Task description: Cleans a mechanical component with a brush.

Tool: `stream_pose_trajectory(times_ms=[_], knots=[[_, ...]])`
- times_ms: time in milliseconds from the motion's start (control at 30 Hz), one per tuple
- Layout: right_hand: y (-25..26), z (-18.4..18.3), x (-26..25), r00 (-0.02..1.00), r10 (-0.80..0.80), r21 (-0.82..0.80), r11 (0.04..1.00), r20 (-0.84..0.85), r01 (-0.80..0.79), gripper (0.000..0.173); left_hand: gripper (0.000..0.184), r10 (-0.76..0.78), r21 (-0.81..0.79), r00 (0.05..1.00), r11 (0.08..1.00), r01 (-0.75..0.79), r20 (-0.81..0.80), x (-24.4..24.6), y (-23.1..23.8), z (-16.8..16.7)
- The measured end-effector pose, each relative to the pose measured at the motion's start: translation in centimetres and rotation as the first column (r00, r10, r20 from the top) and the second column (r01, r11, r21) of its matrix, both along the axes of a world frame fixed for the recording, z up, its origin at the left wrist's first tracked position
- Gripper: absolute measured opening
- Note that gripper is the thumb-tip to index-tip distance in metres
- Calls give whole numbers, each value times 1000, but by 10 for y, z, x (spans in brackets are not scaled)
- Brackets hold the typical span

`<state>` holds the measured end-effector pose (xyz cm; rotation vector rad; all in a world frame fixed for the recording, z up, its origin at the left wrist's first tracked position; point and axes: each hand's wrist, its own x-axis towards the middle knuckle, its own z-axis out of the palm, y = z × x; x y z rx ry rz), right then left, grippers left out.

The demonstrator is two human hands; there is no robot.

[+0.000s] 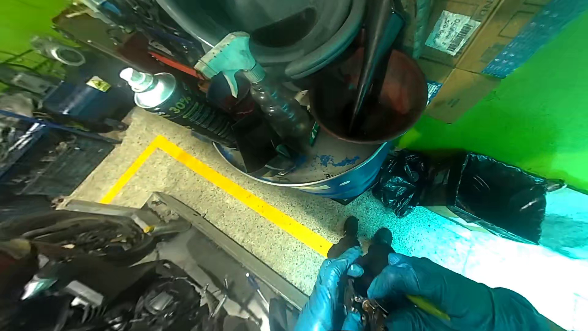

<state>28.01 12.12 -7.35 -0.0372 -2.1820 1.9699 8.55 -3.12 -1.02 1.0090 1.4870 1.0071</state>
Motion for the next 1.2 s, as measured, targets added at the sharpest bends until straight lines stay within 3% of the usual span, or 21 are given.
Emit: stream_pose_trajectory(times_ms=[100, 200, 333, 433, 567, 667, 733, 833, 933, 1067, 1200], knots=[[-3, 16, -10, 1000, -16, -61, 998, -1, 16, 29, 46, -70, -66, 995, 996, 66, -67, -4, 0, 9], [-5, 23, -14, 999, -24, -114, 993, 39, 28, 26, 43, -70, -83, 997, 994, 68, -21, -7, -2, 13], [-12, -10, -22, 987, -29, -184, 983, -155, 0, 27, 44, -89, -147, 993, 984, 99, 71, -21, 1, 12], [-17, -37, -34, 946, 2, -227, 971, -325, -80, 28, 47, -314, -294, 949, 904, 310, 34, -42, 12, 12], [-22, -37, -43, 923, 9, -260, 958, -385, -118, 27, 53, -555, -300, 825, 774, 558, 103, -67, 25, 20], [-23, -27, -47, 919, 4, -288, 949, -395, -128, 27, 55, -510, -230, 829, 799, 556, 231, -70, 23, 21], [-30, -21, -45, 941, -29, -395, 912, -336, -113, 31, 52, -468, -172, 854, 844, 508, 230, -67, 15, 17], [-32, -21, -46, 951, -57, -315, 948, -303, -43, 23, 42, -387, -144, 873, 886, 441, 296, -70, 9, 5], [-32, -39, -57, 923, -9, -190, 979, -384, -70, 24, 37, -383, -171, 845, 867, 469, 374, -80, 9, -9], [-29, -39, -64, 919, 36, -204, 971, -392, -124, 25, 34, -434, -212, 839, 832, 513, 330, -81, 7, -10], [-32, -41, -68, 917, 51, -194, 971, -396, -138, 24, 40, -472, -146, 798, 820, 554, 376, -87, -1, -13]])
